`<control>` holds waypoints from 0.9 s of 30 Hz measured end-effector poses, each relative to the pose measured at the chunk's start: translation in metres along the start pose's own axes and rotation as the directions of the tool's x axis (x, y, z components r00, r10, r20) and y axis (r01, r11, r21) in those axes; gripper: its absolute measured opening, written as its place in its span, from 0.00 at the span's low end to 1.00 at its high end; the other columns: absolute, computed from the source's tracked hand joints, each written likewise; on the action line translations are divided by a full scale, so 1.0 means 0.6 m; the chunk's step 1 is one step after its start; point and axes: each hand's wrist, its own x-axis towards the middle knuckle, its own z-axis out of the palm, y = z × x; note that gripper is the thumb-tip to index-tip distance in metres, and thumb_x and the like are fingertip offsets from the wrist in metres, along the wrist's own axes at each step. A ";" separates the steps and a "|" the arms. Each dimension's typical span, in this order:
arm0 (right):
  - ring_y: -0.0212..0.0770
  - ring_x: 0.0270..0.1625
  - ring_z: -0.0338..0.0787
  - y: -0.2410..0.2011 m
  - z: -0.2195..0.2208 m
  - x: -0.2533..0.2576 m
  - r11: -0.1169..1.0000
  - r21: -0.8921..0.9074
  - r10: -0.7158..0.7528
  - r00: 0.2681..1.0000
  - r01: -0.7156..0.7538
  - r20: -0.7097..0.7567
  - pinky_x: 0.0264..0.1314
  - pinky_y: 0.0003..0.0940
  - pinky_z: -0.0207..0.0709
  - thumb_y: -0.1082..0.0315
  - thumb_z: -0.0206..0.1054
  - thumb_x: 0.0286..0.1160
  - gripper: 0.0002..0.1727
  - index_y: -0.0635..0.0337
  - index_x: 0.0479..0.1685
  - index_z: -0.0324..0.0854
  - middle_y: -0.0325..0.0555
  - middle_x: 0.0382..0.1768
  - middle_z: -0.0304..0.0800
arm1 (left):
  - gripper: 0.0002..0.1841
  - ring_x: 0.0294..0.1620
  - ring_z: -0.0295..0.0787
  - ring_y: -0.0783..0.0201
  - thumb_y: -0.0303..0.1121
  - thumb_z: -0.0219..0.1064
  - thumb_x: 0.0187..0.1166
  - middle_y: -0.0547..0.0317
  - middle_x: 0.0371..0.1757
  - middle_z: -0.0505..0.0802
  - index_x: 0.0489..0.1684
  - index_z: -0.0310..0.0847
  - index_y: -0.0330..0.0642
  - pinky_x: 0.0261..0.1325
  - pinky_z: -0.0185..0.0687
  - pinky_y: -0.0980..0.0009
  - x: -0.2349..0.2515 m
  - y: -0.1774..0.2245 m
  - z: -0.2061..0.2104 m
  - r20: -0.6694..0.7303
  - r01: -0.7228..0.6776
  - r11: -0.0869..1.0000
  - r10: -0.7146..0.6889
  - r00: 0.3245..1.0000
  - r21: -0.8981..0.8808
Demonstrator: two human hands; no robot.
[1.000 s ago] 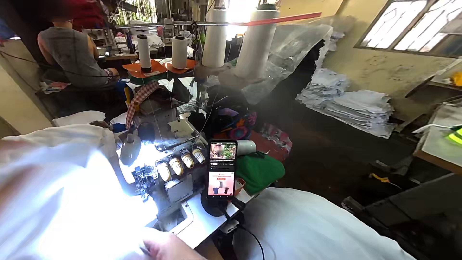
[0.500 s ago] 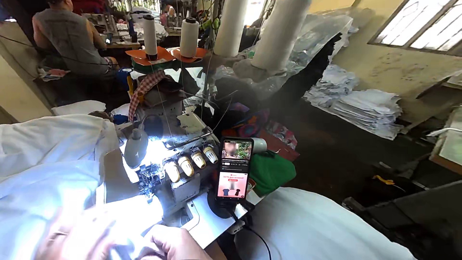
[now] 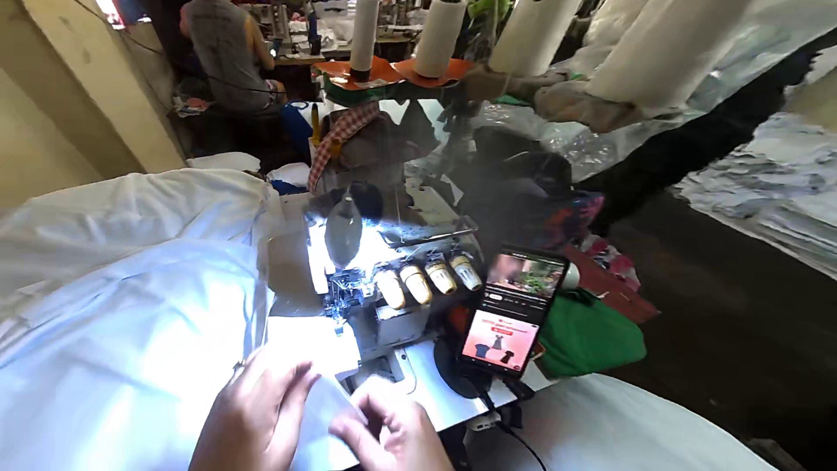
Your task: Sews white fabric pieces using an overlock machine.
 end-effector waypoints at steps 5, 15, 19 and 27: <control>0.35 0.53 0.84 0.045 0.013 0.037 0.973 -0.220 -0.108 0.975 0.064 -0.193 0.57 0.28 0.80 0.58 0.72 0.75 0.11 0.55 0.30 0.90 0.42 0.43 0.84 | 0.08 0.47 0.88 0.74 0.40 0.65 0.78 0.72 0.39 0.91 0.39 0.90 0.53 0.57 0.84 0.69 0.053 -0.064 0.064 -0.041 0.085 0.996 -0.084 0.996 0.003; 0.27 0.51 0.90 0.058 0.000 -0.006 0.999 -0.009 0.049 0.990 -0.050 -0.136 0.57 0.19 0.83 0.71 0.74 0.72 0.06 0.64 0.35 0.95 0.47 0.44 0.94 | 0.10 0.47 0.86 0.79 0.43 0.64 0.82 0.76 0.41 0.93 0.39 0.91 0.55 0.57 0.80 0.73 0.018 -0.052 0.073 0.003 0.090 0.982 -0.090 0.996 -0.167; 0.25 0.47 0.90 0.066 0.007 -0.003 0.998 0.047 0.060 0.984 -0.053 -0.165 0.53 0.18 0.83 0.72 0.76 0.68 0.06 0.65 0.28 0.93 0.44 0.40 0.93 | 0.09 0.46 0.87 0.80 0.44 0.64 0.80 0.79 0.40 0.92 0.39 0.91 0.57 0.56 0.81 0.73 0.024 -0.047 0.070 0.037 0.130 0.981 -0.126 0.991 -0.146; 0.24 0.34 0.87 0.067 0.011 -0.007 0.964 0.227 0.173 0.976 -0.139 -0.136 0.37 0.19 0.81 0.79 0.73 0.63 0.07 0.63 0.29 0.79 0.41 0.35 0.89 | 0.11 0.51 0.90 0.63 0.43 0.64 0.80 0.67 0.44 0.94 0.36 0.93 0.57 0.60 0.79 0.51 0.020 -0.027 0.081 -0.048 -0.024 0.978 0.034 0.998 0.207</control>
